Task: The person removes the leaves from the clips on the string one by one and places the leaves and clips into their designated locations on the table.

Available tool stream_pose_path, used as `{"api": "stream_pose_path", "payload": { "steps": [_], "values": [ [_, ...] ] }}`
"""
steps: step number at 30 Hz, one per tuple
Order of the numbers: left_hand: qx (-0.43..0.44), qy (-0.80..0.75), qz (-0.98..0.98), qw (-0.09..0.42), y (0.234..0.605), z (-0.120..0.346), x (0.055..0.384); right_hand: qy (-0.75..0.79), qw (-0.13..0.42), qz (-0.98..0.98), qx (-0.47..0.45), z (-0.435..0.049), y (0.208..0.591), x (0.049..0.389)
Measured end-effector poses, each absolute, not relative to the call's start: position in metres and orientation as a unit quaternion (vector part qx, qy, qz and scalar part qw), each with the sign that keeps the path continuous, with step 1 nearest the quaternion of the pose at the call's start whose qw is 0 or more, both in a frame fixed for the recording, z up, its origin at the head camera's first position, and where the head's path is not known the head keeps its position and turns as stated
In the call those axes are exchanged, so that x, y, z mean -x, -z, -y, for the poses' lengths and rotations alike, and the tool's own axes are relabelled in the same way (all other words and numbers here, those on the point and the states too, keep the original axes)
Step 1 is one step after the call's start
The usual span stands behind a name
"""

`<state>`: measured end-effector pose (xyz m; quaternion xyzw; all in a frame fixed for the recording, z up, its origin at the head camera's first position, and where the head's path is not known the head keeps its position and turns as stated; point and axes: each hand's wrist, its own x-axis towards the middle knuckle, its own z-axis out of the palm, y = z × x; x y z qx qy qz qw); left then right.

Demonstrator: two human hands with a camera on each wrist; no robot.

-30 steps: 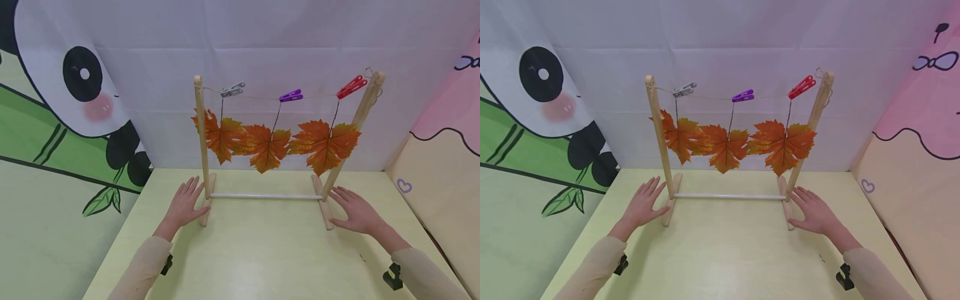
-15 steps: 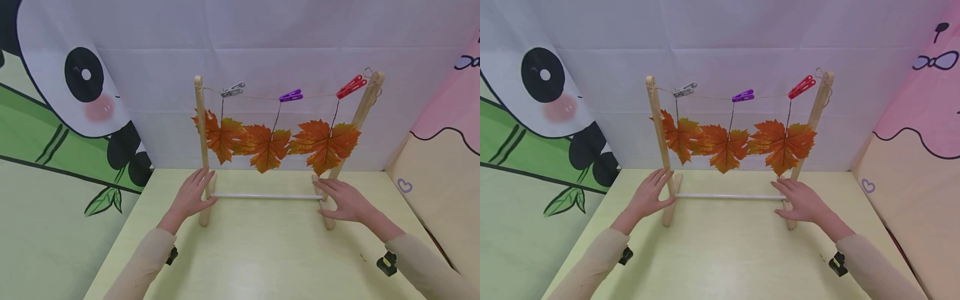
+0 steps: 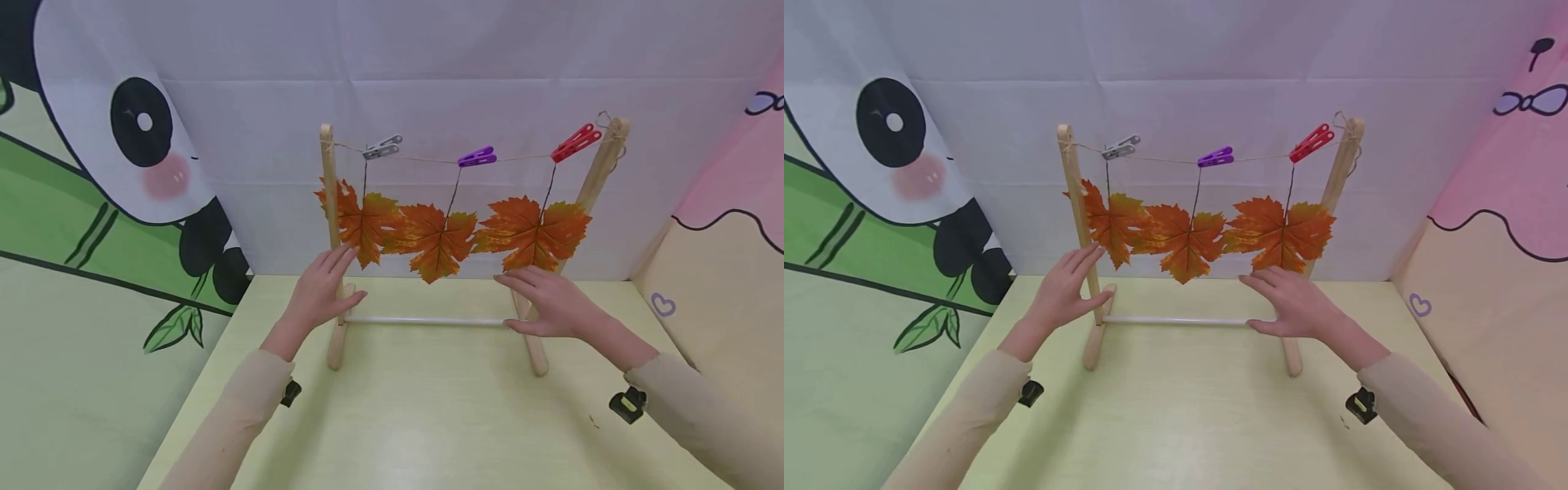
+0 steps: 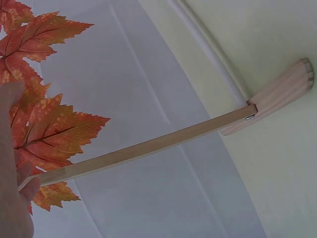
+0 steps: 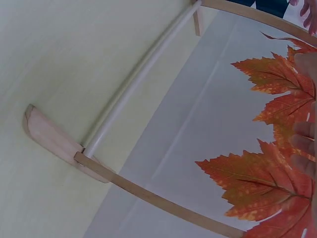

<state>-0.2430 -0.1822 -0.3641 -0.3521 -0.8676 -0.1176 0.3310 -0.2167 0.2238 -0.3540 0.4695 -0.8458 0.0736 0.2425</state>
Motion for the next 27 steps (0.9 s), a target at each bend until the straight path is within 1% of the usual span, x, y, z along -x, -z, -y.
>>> {"api": "stream_pose_path", "payload": {
  "steps": [7,13,27],
  "values": [
    [0.357,0.12,0.861,0.341,0.344,0.173,0.248,-0.079,0.259,0.831,-0.486,-0.216,0.337,0.224],
    [0.351,0.121,0.861,0.347,0.329,0.164,0.251,-0.084,0.262,0.822,-0.499,-0.209,0.324,0.226],
    [0.323,0.149,0.854,0.378,0.295,0.144,0.261,-0.077,0.268,0.815,-0.508,-0.198,0.308,0.228]
  ]
}}
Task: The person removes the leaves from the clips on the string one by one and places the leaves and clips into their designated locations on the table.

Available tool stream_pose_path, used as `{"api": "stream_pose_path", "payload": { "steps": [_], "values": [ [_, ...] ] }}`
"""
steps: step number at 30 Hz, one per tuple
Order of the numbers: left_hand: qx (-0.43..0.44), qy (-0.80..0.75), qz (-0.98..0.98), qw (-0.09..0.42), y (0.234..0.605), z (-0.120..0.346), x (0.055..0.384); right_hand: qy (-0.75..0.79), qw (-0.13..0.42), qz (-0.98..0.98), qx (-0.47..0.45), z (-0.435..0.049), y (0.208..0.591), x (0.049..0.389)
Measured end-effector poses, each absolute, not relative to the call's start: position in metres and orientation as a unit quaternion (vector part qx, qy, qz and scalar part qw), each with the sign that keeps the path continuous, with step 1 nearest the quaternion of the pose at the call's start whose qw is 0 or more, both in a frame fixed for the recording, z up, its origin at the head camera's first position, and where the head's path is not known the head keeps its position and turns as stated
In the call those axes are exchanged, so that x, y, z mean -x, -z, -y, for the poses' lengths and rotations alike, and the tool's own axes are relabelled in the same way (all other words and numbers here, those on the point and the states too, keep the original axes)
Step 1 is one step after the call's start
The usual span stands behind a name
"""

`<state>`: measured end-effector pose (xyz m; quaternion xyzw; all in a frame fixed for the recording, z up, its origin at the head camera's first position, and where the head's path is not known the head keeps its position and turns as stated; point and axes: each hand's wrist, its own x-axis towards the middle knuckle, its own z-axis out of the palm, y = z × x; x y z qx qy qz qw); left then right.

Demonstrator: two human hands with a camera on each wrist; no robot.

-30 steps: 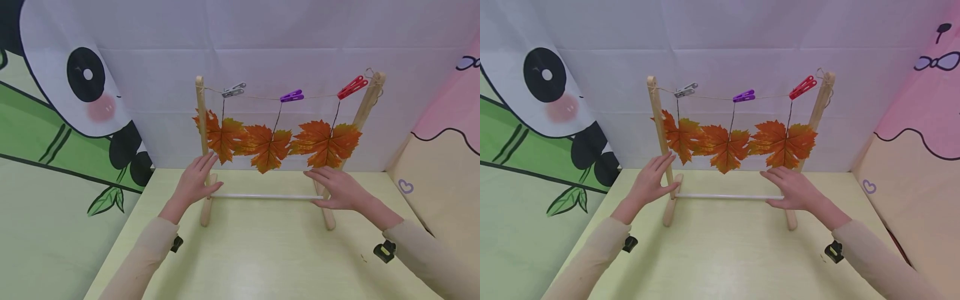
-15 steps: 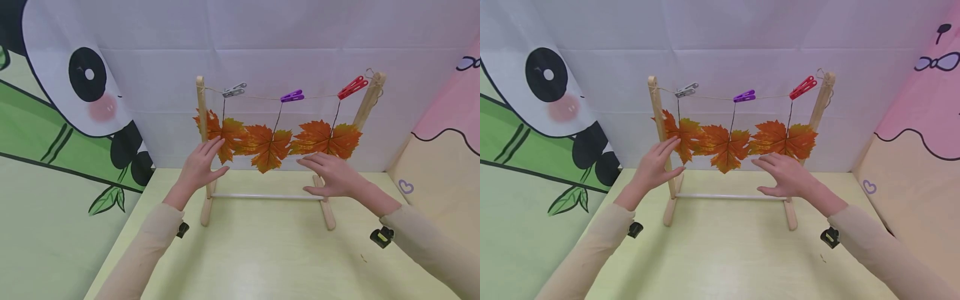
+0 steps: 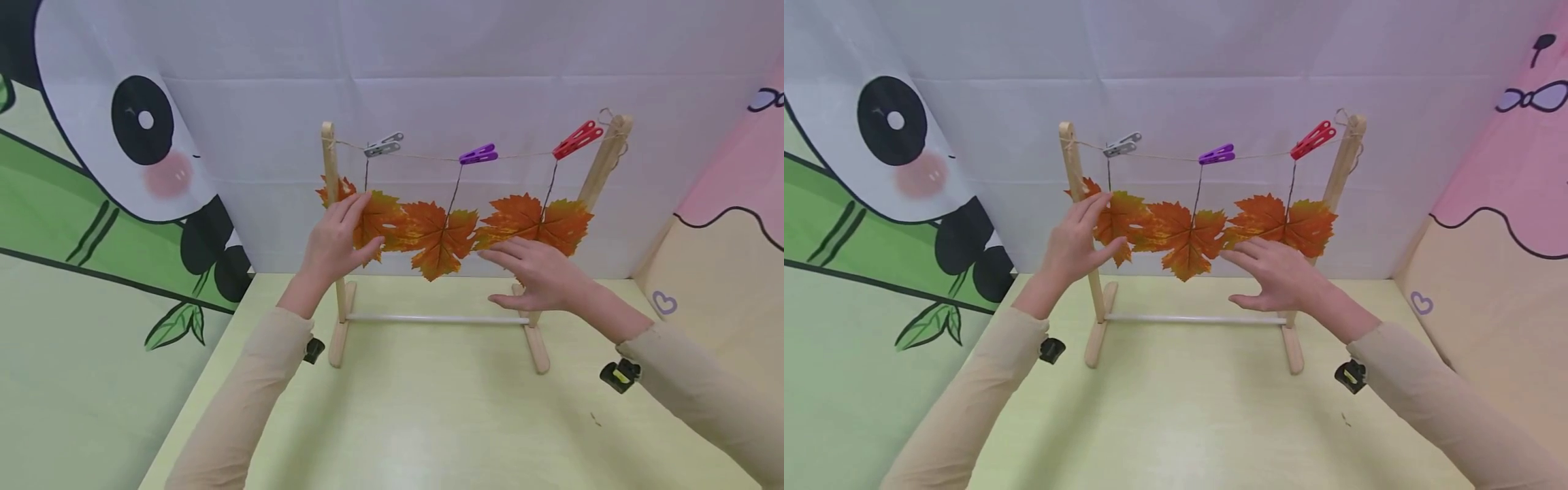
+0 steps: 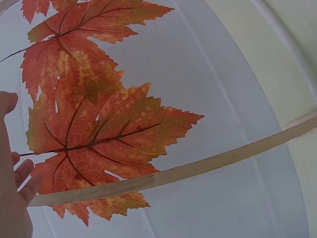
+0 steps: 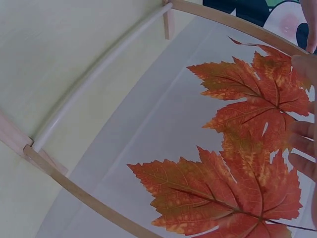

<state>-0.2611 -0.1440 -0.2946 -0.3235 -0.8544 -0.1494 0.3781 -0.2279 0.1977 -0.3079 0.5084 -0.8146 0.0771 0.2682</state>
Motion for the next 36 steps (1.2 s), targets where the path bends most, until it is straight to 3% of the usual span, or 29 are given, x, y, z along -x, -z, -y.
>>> {"api": "stream_pose_path", "payload": {
  "steps": [7,25,36],
  "values": [
    [0.292,0.155,0.858,0.393,0.281,0.141,0.267,-0.068,0.265,0.82,-0.503,-0.198,0.301,0.228],
    [0.224,0.199,0.892,0.337,0.255,0.135,0.281,-0.058,0.301,0.794,-0.525,-0.182,0.277,0.233],
    [0.208,0.214,0.899,0.322,0.247,0.132,0.285,-0.062,0.339,0.775,-0.53,-0.141,0.248,0.238]
  ]
}}
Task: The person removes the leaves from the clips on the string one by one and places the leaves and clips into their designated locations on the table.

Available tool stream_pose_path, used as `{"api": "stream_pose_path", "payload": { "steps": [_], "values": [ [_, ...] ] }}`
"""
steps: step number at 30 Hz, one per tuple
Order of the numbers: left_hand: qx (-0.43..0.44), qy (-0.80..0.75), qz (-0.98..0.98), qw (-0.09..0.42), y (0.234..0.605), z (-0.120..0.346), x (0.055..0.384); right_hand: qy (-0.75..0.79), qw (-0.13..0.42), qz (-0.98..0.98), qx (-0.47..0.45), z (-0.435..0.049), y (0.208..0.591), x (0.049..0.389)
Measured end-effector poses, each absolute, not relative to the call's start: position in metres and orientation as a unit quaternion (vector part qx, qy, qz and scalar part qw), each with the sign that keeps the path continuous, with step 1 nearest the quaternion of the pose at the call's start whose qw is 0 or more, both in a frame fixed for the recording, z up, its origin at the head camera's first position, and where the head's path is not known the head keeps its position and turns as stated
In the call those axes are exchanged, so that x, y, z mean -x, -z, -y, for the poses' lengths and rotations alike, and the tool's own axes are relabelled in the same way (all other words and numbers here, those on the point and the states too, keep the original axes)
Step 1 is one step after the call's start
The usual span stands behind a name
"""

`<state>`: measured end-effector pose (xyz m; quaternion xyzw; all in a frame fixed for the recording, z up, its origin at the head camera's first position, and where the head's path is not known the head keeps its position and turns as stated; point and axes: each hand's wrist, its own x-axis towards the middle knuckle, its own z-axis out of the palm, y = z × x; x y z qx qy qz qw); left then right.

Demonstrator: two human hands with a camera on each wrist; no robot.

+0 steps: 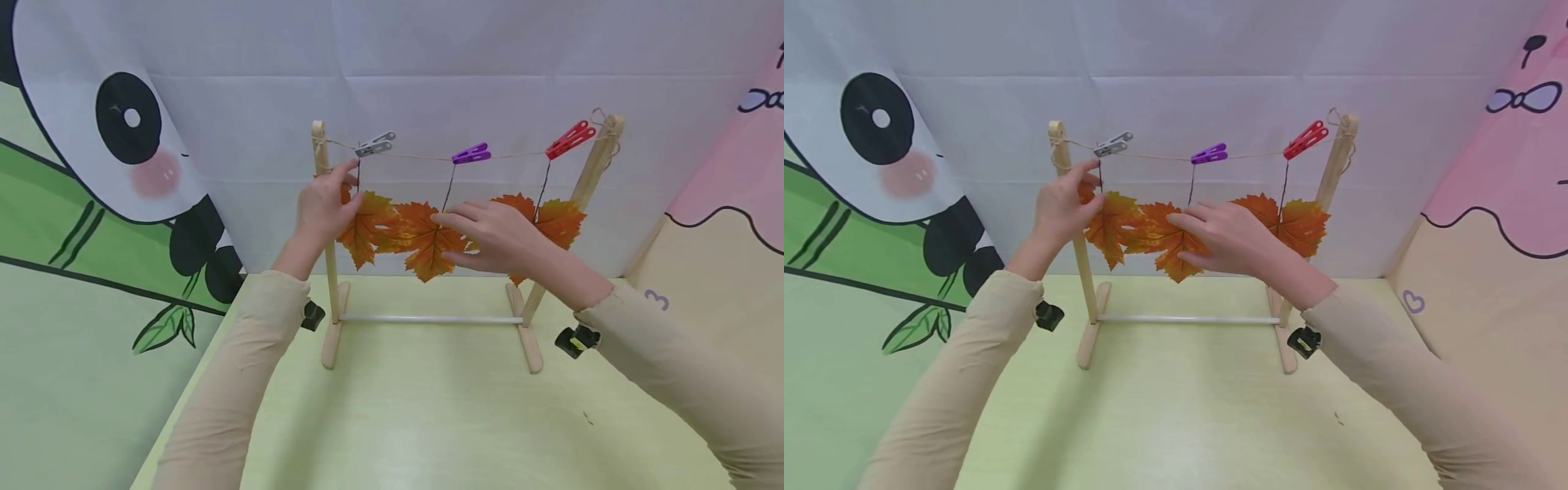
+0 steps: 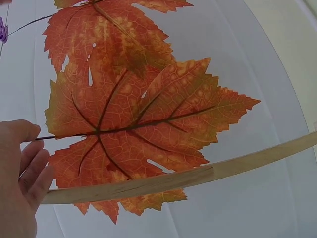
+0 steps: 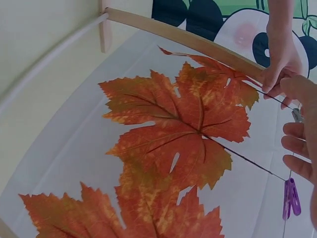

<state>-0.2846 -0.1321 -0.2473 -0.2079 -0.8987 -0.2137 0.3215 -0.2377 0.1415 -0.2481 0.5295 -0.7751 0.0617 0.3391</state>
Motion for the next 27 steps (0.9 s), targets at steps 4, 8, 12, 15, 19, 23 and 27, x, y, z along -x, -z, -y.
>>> {"api": "stream_pose_path", "payload": {
  "steps": [4,8,12,15,19,23,27],
  "values": [
    [0.205,0.21,0.897,0.331,0.248,0.131,0.285,-0.08,0.344,0.773,-0.528,-0.126,0.238,0.242],
    [0.196,0.21,0.897,0.337,0.248,0.129,0.285,-0.104,0.344,0.774,-0.521,-0.115,0.227,0.247],
    [0.185,0.213,0.901,0.33,0.249,0.127,0.285,-0.134,0.349,0.775,-0.51,-0.108,0.215,0.253],
    [0.18,0.217,0.902,0.327,0.249,0.127,0.285,-0.148,0.356,0.779,-0.495,-0.103,0.206,0.258],
    [0.178,0.224,0.899,0.331,0.249,0.126,0.285,-0.154,0.363,0.79,-0.47,-0.097,0.195,0.264],
    [0.178,0.228,0.896,0.336,0.249,0.126,0.285,-0.166,0.363,0.802,-0.444,-0.092,0.187,0.269],
    [0.177,0.234,0.894,0.338,0.249,0.125,0.285,-0.183,0.352,0.813,-0.426,-0.088,0.182,0.275]
  ]
}}
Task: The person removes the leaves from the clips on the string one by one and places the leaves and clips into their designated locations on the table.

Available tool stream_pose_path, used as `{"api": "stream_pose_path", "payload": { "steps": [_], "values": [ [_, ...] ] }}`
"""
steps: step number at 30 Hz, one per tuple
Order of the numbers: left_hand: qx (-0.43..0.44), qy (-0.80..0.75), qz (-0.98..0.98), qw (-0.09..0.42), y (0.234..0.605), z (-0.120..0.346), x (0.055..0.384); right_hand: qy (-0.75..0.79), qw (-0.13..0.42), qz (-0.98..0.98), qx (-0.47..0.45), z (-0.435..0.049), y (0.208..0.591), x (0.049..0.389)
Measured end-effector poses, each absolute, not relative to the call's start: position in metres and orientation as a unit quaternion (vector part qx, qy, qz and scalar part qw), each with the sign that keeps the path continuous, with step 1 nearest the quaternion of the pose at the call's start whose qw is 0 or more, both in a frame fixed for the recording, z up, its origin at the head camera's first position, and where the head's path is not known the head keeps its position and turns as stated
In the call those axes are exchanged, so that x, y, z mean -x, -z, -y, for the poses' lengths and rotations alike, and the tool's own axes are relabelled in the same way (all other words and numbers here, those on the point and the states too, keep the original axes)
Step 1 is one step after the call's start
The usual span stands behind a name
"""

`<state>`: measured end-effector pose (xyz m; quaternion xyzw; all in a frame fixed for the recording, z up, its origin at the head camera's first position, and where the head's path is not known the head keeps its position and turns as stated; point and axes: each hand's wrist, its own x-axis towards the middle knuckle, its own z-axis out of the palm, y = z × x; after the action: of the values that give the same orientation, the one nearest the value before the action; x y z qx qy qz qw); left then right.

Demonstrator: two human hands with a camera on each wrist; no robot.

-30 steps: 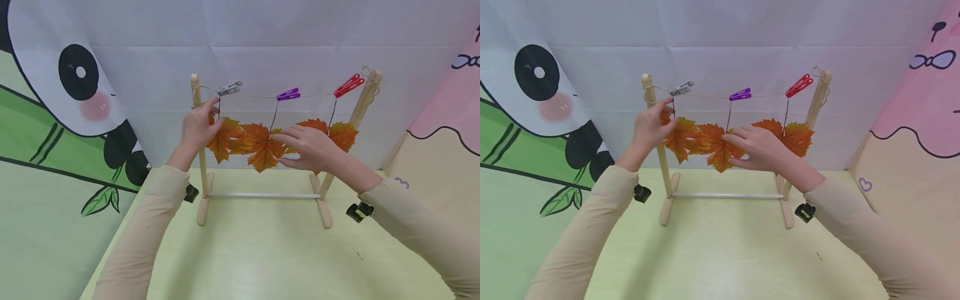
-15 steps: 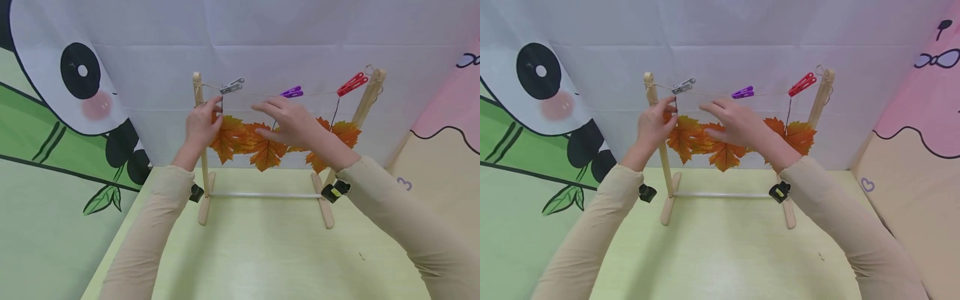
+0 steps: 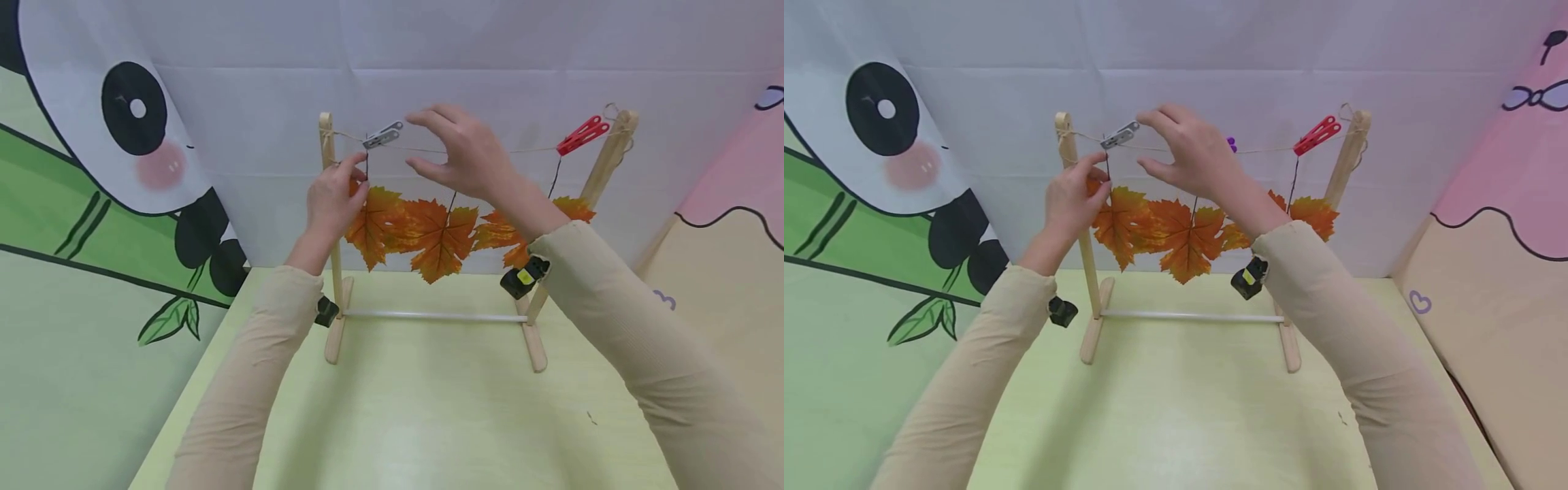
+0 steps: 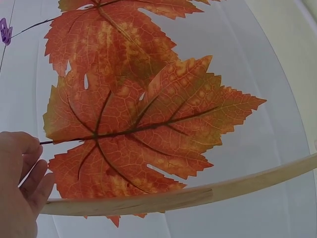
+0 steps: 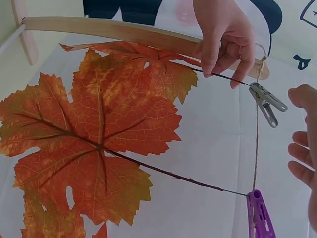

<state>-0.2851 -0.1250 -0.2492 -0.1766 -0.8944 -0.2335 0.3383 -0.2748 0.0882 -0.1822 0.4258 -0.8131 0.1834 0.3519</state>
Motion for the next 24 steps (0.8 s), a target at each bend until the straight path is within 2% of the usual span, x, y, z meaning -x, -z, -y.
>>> {"api": "stream_pose_path", "payload": {
  "steps": [24],
  "values": [
    [0.166,0.23,0.899,0.334,0.252,0.123,0.284,-0.186,0.29,0.865,-0.366,-0.065,0.184,0.298]
  ]
}}
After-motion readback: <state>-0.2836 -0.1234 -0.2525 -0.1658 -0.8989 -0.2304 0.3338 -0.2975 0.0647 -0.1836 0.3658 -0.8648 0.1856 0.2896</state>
